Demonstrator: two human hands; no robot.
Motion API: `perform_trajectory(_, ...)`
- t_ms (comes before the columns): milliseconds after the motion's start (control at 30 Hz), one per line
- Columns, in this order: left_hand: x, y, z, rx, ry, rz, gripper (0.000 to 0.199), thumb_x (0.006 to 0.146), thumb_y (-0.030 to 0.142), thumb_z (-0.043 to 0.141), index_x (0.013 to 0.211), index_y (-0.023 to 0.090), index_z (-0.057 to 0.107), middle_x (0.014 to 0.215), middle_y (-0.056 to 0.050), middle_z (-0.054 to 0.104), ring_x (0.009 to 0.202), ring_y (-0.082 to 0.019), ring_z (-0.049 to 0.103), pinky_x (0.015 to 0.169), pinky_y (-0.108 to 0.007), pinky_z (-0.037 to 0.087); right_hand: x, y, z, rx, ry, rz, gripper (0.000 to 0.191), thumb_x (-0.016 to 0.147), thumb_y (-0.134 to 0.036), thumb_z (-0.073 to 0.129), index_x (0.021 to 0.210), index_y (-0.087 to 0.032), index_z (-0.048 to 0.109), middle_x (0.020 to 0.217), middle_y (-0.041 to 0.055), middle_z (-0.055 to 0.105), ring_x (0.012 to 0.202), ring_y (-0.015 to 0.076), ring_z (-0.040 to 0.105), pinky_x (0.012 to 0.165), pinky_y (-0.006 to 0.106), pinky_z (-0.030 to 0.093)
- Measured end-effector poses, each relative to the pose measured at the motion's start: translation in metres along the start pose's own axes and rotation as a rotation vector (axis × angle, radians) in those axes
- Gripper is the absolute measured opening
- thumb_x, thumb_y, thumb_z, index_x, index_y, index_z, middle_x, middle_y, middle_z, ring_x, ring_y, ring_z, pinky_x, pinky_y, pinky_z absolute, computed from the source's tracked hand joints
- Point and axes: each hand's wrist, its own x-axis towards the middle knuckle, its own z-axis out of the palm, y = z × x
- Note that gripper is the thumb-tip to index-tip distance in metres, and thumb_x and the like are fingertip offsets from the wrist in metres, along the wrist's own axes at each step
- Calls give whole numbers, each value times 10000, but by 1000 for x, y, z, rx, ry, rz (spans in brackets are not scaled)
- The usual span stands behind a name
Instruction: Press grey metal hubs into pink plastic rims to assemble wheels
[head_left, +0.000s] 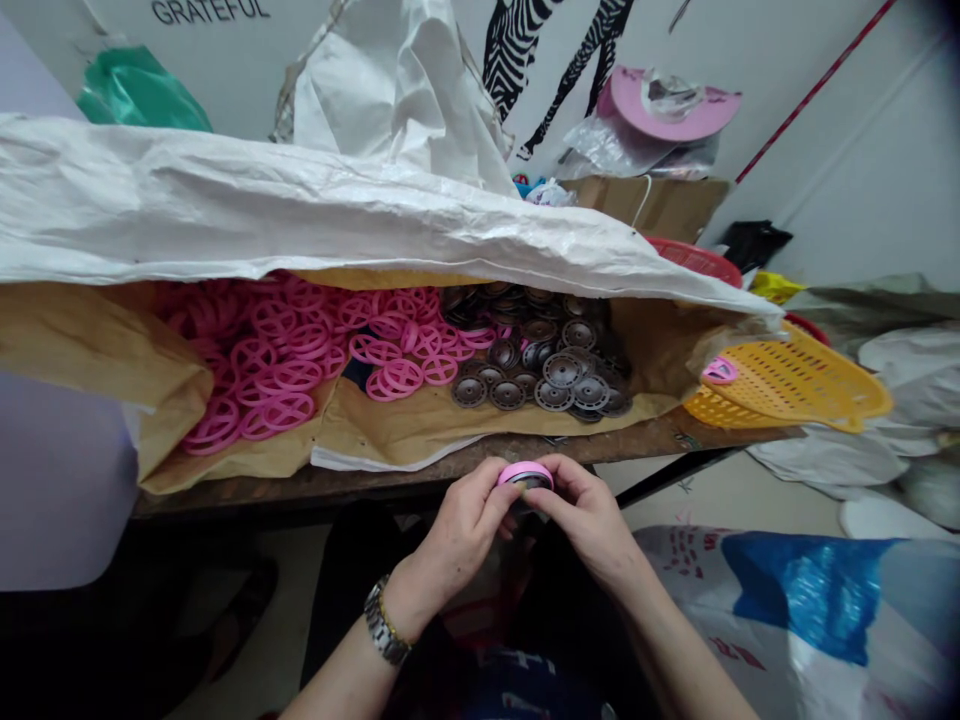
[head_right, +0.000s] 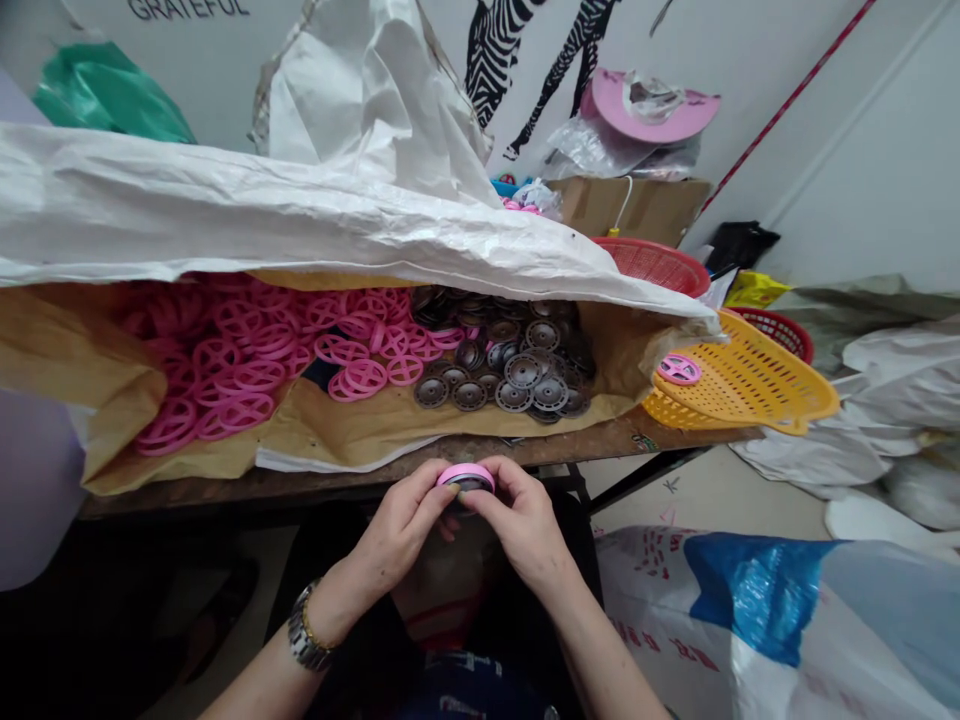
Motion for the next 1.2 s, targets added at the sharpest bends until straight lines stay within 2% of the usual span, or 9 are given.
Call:
perform_trajectory(200, -1, -6, 9, 171, 86, 80, 278, 1013, 385, 402, 919, 178, 561, 799, -1, 532, 644, -119, 543, 570, -212, 454, -7, -1, 2, -88, 80, -32, 121, 739, -300, 697, 769, -189, 659, 690, -32, 581, 695, 143, 497, 667, 256, 386)
perform_trajectory(333, 3, -7, 11, 106, 138, 29, 295, 1003, 412, 421, 917, 180, 582, 788, 1, 536, 608, -110, 537, 513, -194, 433, -5, 5, 5, -53, 97, -29, 150, 722, -319, 722, 754, -185, 663, 674, -27, 585, 674, 142, 491, 651, 253, 388)
perform_trajectory(433, 5, -4, 7, 30, 90, -19, 301, 998, 422, 419, 979, 181, 599, 828, -8, 562, 630, -119, 563, 519, -199, 470, -1, 12, 7, 36, 111, 11, 221, 702, -366, 764, 786, -182, 675, 704, -12, 626, 686, 151, 524, 664, 258, 413)
perform_trajectory(567, 3, -2, 2, -35, -41, -67, 297, 957, 347, 508, 1221, 216, 549, 887, -5, 597, 633, -124, 588, 537, -220, 521, 2, 11, 5, 114, 176, 28, 332, 686, -451, 798, 842, -182, 684, 775, 12, 670, 738, 169, 561, 710, 268, 442)
perform_trajectory(633, 1, -4, 3, -64, -28, -76, 320, 948, 329, 524, 1248, 219, 534, 834, 8, 590, 606, -120, 581, 523, -217, 517, 1, 8, 3, 114, 161, 17, 355, 707, -481, 788, 869, -183, 685, 803, 19, 676, 756, 172, 567, 722, 270, 448)
perform_trajectory(800, 0, -7, 8, -91, 23, -54, 252, 965, 357, 499, 1136, 192, 582, 747, 15, 572, 575, -114, 569, 510, -203, 493, -5, 3, 2, 41, 97, -51, 336, 871, -515, 630, 965, -197, 682, 898, 30, 681, 824, 179, 579, 763, 271, 453)
perform_trajectory(1033, -1, 2, 17, -65, 8, -2, 313, 973, 372, 481, 1201, 187, 591, 730, 9, 569, 536, -115, 556, 467, -198, 458, -12, -2, -3, -57, 160, -137, 243, 896, -440, 610, 932, -213, 689, 869, 20, 681, 825, 183, 593, 755, 261, 461)
perform_trajectory(1100, 2, 5, 19, -28, -14, 24, 337, 992, 376, 450, 1252, 200, 570, 789, -9, 610, 562, -125, 572, 510, -220, 488, -14, -6, -6, -101, 191, -157, 238, 897, -435, 606, 928, -215, 692, 888, 27, 695, 841, 191, 609, 768, 269, 470)
perform_trajectory(1200, 14, 12, 13, 203, 6, 145, 387, 1006, 365, 435, 1334, 181, 521, 1006, -80, 671, 796, -193, 641, 758, -315, 544, -18, -16, -21, -243, 325, -256, 228, 890, -428, 612, 936, -221, 696, 906, 34, 708, 854, 204, 628, 788, 293, 482)
